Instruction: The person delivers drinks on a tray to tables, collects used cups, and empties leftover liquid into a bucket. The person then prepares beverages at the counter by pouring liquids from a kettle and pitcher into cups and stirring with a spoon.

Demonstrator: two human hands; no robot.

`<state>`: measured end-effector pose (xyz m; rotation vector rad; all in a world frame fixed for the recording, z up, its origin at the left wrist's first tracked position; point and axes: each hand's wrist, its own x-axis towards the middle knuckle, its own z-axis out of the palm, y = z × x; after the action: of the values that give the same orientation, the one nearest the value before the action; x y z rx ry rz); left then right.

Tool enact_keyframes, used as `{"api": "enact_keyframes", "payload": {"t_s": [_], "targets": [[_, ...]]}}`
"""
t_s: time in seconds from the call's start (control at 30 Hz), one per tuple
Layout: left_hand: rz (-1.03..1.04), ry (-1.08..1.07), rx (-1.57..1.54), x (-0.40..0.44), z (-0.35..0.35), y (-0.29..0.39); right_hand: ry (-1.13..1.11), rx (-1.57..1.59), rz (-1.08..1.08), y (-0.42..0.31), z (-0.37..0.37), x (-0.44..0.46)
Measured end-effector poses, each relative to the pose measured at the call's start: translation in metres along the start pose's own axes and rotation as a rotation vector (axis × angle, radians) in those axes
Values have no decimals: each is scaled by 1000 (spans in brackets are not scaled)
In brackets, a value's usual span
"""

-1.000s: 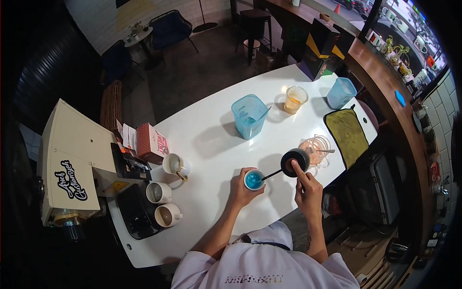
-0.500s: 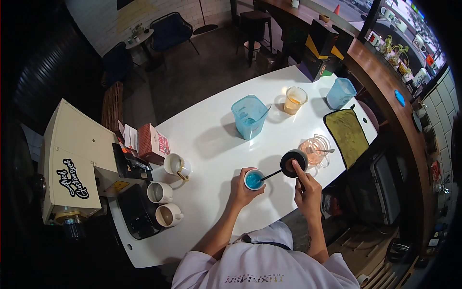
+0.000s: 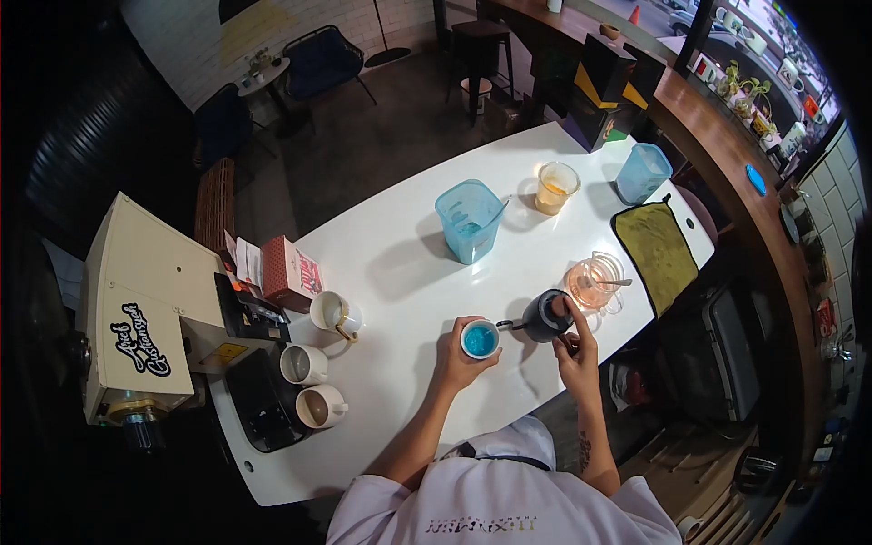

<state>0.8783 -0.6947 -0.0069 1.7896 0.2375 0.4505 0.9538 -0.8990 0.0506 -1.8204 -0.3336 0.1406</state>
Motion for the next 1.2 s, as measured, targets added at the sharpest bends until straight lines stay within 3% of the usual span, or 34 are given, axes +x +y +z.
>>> {"api": "enact_keyframes", "payload": {"t_s": [0.27, 0.53, 0.6, 0.67, 0.8, 0.87, 0.93, 1.07, 1.2], "targets": [[-24, -29, 4, -1, 0, -5, 32, 23, 116, 30, 1, 9], [27, 6, 65, 1, 1, -4, 58, -75, -35, 42, 14, 29], [50, 9, 43, 0, 2, -8, 66, -149, -21, 38, 16, 35], [71, 12, 20, 0, 3, -8, 17, -201, 138, 22, 17, 40], [-25, -51, -20, -2, 2, -6, 18, -197, -104, 32, 16, 49], [-31, -55, -26, -1, 3, -8, 29, -377, -85, 19, 2, 41], [60, 15, 43, 0, 4, -8, 257, -510, -66, 6, -15, 38], [52, 20, 8, -1, 6, -12, 603, -639, -44, 12, -57, 55], [63, 16, -1, -2, 9, -12, 644, -594, -68, 40, -76, 78]]}}
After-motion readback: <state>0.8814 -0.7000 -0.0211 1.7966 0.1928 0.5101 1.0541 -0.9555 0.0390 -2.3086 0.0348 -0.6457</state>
